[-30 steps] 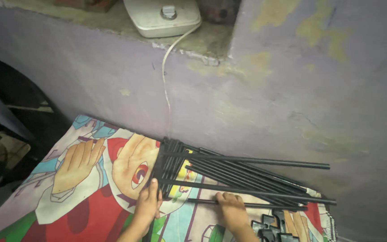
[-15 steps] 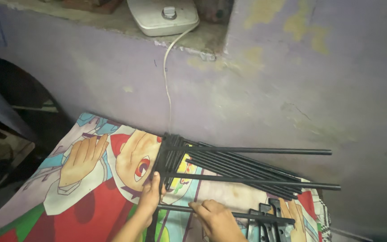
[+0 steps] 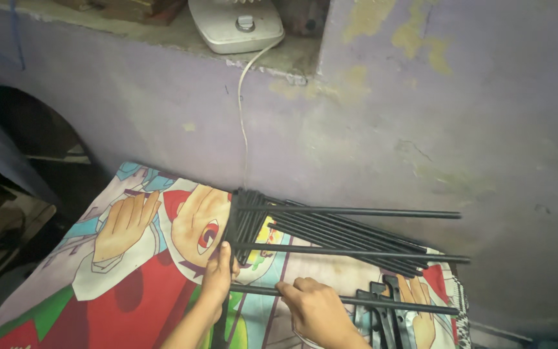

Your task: The person assembles a metal rack by inserting black rods into side brackets on a patterned cloth-covered surface. They repeatedly pick rods, align them with bracket holes, and press them into place, forming ladder-like frames.

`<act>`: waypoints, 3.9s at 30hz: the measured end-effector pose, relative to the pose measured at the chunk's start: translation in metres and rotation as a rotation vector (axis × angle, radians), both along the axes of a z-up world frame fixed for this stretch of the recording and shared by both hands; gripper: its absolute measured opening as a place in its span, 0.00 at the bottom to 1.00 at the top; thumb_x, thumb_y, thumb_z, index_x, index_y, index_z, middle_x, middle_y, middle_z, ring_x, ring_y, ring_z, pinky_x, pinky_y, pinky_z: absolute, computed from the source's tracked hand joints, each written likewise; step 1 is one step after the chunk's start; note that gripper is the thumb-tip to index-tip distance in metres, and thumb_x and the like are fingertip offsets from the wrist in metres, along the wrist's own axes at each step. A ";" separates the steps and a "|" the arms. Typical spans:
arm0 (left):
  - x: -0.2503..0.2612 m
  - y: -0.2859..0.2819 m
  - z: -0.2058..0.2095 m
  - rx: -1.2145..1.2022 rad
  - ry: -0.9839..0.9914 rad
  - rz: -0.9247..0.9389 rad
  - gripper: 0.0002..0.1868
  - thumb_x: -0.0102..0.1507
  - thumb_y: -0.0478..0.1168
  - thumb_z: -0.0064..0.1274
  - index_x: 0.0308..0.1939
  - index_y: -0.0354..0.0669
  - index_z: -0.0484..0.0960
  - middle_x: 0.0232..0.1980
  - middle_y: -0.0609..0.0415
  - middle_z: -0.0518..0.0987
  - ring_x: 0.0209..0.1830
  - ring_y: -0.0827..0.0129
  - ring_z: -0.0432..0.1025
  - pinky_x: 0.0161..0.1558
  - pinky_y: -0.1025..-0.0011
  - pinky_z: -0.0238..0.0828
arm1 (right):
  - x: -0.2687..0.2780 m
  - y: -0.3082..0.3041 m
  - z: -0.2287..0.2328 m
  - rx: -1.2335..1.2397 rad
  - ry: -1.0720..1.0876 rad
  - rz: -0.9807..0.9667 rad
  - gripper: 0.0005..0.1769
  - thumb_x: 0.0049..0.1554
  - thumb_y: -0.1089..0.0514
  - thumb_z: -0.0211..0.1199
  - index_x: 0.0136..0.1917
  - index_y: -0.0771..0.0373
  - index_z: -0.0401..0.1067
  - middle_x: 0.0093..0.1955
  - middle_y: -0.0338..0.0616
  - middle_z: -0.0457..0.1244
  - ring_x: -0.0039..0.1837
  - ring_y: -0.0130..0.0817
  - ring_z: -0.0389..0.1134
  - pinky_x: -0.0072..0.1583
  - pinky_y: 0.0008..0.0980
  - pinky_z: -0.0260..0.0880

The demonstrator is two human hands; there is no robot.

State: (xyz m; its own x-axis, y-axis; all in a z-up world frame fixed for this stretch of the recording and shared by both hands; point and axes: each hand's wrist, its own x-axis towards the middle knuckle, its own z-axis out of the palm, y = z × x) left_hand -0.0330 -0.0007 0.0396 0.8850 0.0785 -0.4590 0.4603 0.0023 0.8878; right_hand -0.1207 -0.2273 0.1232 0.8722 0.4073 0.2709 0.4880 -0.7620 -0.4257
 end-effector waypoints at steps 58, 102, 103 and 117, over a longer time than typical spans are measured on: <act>0.061 -0.013 -0.051 -0.074 -0.060 0.030 0.34 0.71 0.64 0.31 0.22 0.41 0.69 0.20 0.53 0.68 0.19 0.69 0.61 0.26 0.70 0.57 | 0.104 -0.092 -0.166 -0.395 0.274 -0.532 0.17 0.53 0.56 0.60 0.56 0.54 0.68 0.54 0.41 0.63 0.61 0.42 0.64 0.61 0.44 0.62; -0.005 0.004 0.065 -0.134 -0.004 0.100 0.33 0.68 0.69 0.30 0.21 0.48 0.65 0.20 0.59 0.64 0.21 0.73 0.58 0.24 0.69 0.53 | -0.053 -0.062 -0.011 -0.065 -0.151 0.121 0.19 0.53 0.59 0.68 0.58 0.59 0.75 0.35 0.42 0.60 0.36 0.41 0.67 0.37 0.40 0.68; -0.005 0.004 0.066 -0.132 -0.077 0.098 0.34 0.69 0.68 0.31 0.21 0.47 0.66 0.20 0.59 0.64 0.21 0.73 0.58 0.25 0.71 0.55 | -0.052 -0.060 -0.007 -0.078 -0.146 0.117 0.19 0.53 0.59 0.68 0.58 0.59 0.75 0.35 0.42 0.60 0.36 0.41 0.67 0.37 0.39 0.68; -0.007 -0.013 0.088 0.045 -0.320 0.139 0.34 0.70 0.65 0.33 0.21 0.43 0.68 0.17 0.61 0.63 0.13 0.74 0.58 0.15 0.71 0.53 | -0.048 -0.017 0.051 -0.109 0.076 0.098 0.15 0.53 0.59 0.65 0.55 0.58 0.75 0.38 0.43 0.66 0.40 0.48 0.70 0.41 0.45 0.69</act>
